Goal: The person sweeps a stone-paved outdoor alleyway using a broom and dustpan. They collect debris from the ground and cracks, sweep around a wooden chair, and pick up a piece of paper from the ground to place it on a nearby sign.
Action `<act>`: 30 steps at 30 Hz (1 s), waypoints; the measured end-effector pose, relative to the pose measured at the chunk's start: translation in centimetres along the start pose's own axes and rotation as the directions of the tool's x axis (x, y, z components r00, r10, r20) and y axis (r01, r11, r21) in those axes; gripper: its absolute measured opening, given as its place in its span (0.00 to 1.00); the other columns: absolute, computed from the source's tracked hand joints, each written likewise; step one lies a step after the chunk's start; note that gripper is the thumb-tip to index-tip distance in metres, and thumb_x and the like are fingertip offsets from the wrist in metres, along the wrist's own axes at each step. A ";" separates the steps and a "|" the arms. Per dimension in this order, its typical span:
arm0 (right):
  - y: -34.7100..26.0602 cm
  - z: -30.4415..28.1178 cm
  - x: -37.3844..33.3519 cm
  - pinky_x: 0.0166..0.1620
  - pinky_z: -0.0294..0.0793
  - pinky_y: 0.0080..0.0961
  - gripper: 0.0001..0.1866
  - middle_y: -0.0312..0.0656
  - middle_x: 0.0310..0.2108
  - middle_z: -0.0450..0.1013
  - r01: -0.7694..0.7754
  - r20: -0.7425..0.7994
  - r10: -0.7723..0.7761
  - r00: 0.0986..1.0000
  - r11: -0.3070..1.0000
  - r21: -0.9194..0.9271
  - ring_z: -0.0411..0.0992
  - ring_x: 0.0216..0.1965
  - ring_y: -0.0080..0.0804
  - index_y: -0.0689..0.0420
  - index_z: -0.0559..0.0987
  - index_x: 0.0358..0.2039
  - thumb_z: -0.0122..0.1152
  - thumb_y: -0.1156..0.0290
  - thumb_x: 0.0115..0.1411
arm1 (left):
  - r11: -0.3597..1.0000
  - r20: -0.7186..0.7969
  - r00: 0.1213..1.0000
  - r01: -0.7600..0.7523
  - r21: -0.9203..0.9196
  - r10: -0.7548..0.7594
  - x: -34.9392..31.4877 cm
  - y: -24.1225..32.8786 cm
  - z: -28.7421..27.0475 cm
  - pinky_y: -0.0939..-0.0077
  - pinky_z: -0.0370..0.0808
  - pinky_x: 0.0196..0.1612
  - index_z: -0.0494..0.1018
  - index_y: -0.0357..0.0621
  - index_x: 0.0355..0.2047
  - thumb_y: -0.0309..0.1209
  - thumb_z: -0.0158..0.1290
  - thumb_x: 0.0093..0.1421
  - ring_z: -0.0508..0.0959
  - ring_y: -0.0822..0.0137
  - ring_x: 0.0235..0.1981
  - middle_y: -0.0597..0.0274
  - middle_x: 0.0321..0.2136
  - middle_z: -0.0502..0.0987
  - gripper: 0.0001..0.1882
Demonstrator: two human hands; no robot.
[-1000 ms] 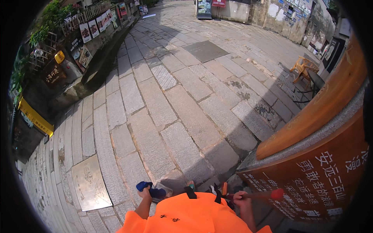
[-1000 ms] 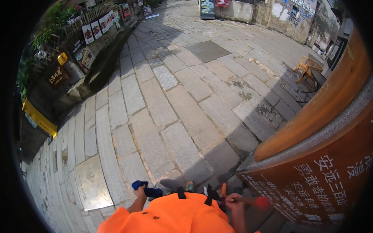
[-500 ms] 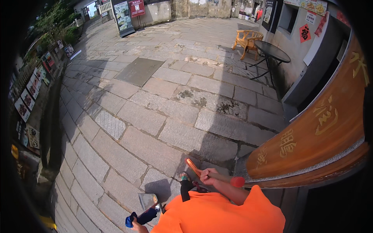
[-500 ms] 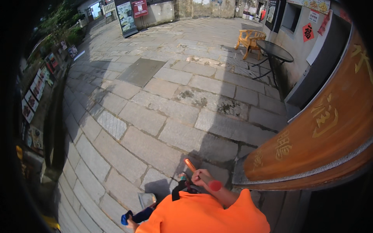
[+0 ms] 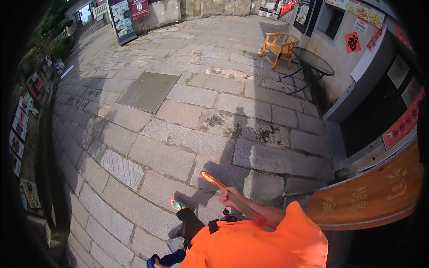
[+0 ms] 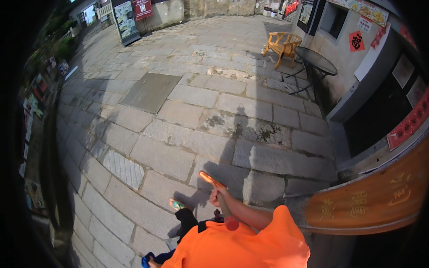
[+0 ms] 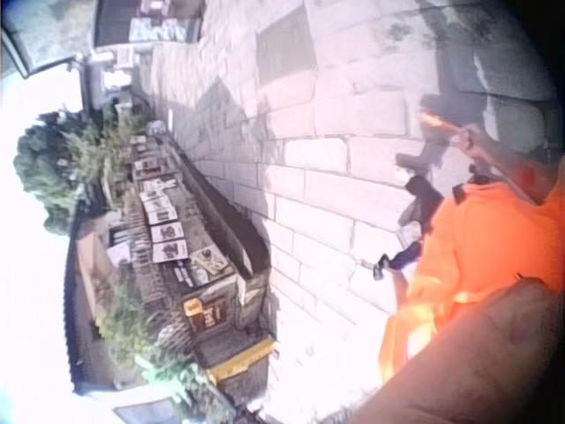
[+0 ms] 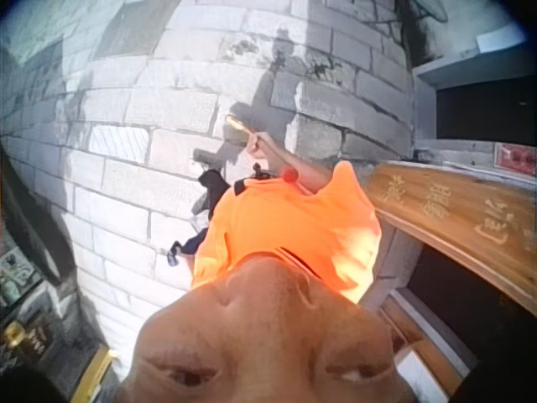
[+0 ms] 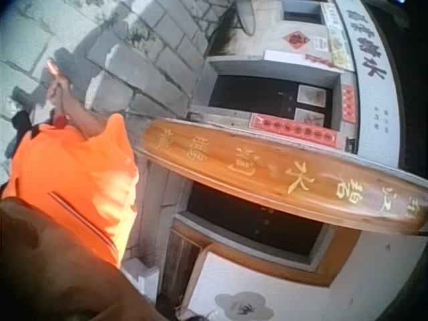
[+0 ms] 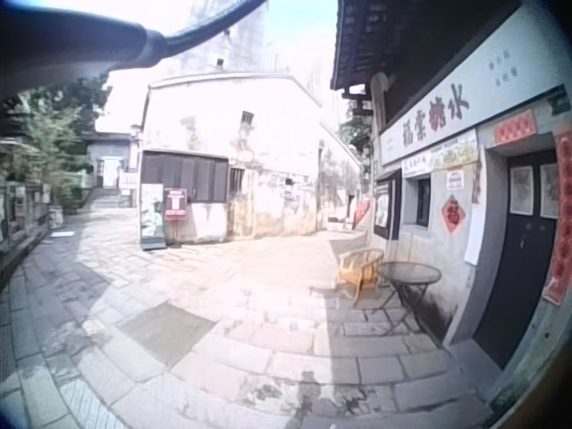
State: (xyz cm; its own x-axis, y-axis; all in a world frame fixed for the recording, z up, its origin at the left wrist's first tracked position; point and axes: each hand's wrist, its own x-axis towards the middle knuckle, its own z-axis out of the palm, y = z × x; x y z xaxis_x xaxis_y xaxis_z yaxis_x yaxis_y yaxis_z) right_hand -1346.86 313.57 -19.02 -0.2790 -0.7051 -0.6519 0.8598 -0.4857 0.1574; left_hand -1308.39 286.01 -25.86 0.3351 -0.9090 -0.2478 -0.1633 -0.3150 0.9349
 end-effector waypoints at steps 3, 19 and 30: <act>0.7 3.3 6.2 0.21 0.61 0.19 0.08 0.30 0.10 0.60 0.129 -0.031 -0.130 0.991 0.991 -0.030 0.59 0.12 0.21 0.53 0.63 0.14 0.43 0.77 0.47 | 1.000 0.020 1.000 0.016 -0.007 -0.016 5.0 2.7 7.3 0.69 0.72 0.29 0.74 0.34 0.30 0.20 0.58 0.38 0.74 0.63 0.25 0.58 0.27 0.75 0.14; 3.7 18.1 35.5 0.17 0.58 0.22 0.04 0.36 0.17 0.59 0.281 -0.345 -0.334 0.877 0.940 -0.195 0.58 0.16 0.26 0.57 0.65 0.23 0.46 0.71 0.49 | 0.997 0.199 0.977 0.074 0.013 -0.075 31.8 17.2 36.2 0.69 0.72 0.30 0.74 0.33 0.30 0.21 0.59 0.39 0.74 0.63 0.26 0.58 0.27 0.75 0.14; 15.7 44.1 66.0 0.17 0.59 0.23 0.03 0.38 0.16 0.59 0.181 -0.490 -0.098 0.866 0.976 0.125 0.59 0.15 0.28 0.59 0.65 0.21 0.47 0.74 0.45 | 0.995 0.417 0.908 0.003 0.104 -0.046 50.7 28.2 53.8 0.70 0.72 0.31 0.73 0.33 0.31 0.22 0.59 0.39 0.74 0.63 0.26 0.57 0.28 0.75 0.15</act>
State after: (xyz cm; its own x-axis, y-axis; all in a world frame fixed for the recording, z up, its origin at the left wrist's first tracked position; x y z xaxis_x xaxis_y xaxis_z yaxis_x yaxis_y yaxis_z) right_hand -1370.66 236.63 -26.91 -0.1162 -0.3102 -0.9435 0.7348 -0.6660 0.1285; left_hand -1345.90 216.39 -25.70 -0.0747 -0.9244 -0.3740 -0.2581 -0.3443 0.9027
